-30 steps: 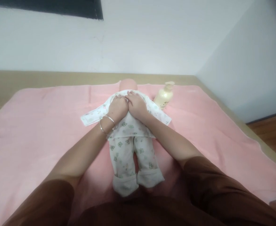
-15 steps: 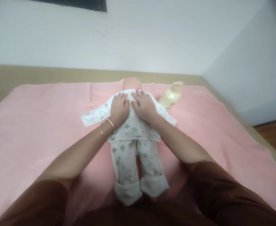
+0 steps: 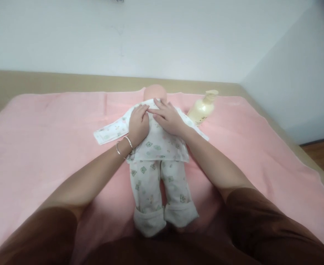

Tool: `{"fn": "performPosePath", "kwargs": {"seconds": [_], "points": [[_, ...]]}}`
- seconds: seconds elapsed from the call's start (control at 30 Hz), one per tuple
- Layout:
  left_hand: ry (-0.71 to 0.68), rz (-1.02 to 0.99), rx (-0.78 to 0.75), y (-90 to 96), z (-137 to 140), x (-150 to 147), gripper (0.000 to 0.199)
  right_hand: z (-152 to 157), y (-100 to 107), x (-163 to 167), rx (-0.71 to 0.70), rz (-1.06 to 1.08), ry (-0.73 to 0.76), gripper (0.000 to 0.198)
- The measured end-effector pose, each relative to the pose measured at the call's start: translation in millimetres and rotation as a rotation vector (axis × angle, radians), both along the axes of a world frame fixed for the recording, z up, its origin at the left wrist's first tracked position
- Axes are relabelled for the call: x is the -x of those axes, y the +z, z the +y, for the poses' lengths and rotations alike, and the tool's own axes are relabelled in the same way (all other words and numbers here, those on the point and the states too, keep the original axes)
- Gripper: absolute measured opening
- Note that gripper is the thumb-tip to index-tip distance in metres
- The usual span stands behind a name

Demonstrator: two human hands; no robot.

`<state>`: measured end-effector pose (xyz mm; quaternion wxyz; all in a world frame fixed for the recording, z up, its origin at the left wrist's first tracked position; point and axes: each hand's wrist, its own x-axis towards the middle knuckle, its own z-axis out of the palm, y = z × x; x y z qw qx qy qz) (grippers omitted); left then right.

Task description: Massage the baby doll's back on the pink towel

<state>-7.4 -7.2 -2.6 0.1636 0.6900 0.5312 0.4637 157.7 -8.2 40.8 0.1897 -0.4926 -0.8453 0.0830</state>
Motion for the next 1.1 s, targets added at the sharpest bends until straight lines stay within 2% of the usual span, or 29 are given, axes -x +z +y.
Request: {"fn": "performPosePath", "kwargs": {"seconds": [0.17,0.27,0.37,0.47,0.53,0.67,0.8,0.97,1.1], "points": [[-0.005,-0.007,0.022,4.7,-3.3,0.6,0.046,-36.0,1.8,22.9,-0.073,-0.03,-0.161,0.053],[-0.019,-0.006,0.029,4.9,-3.4,2.4,0.047,-49.2,3.0,32.5,-0.103,-0.058,-0.101,0.053],[-0.019,-0.01,0.018,3.9,-2.2,2.9,0.047,-32.8,3.2,22.7,-0.051,-0.025,-0.012,0.051],[-0.01,-0.003,0.015,3.7,-1.8,1.8,0.046,-8.3,2.2,7.1,0.024,0.03,-0.073,0.051],[-0.011,-0.007,0.019,4.2,-2.3,1.1,0.045,-4.4,2.3,4.2,0.03,0.016,-0.127,0.056],[-0.005,-0.021,0.024,5.5,-4.1,1.2,0.044,-34.5,5.8,19.3,-0.034,-0.078,-0.189,0.058],[-0.006,0.011,0.036,7.5,-4.7,2.1,0.045,-61.3,7.8,33.0,-0.093,-0.103,-0.107,0.056],[-0.016,0.094,0.051,9.2,-3.0,2.2,0.048,-31.8,5.7,20.1,-0.013,-0.031,-0.092,0.054],[-0.02,0.075,0.049,8.1,-2.3,2.1,0.047,-13.0,5.9,10.7,0.031,-0.023,-0.125,0.058]]}}
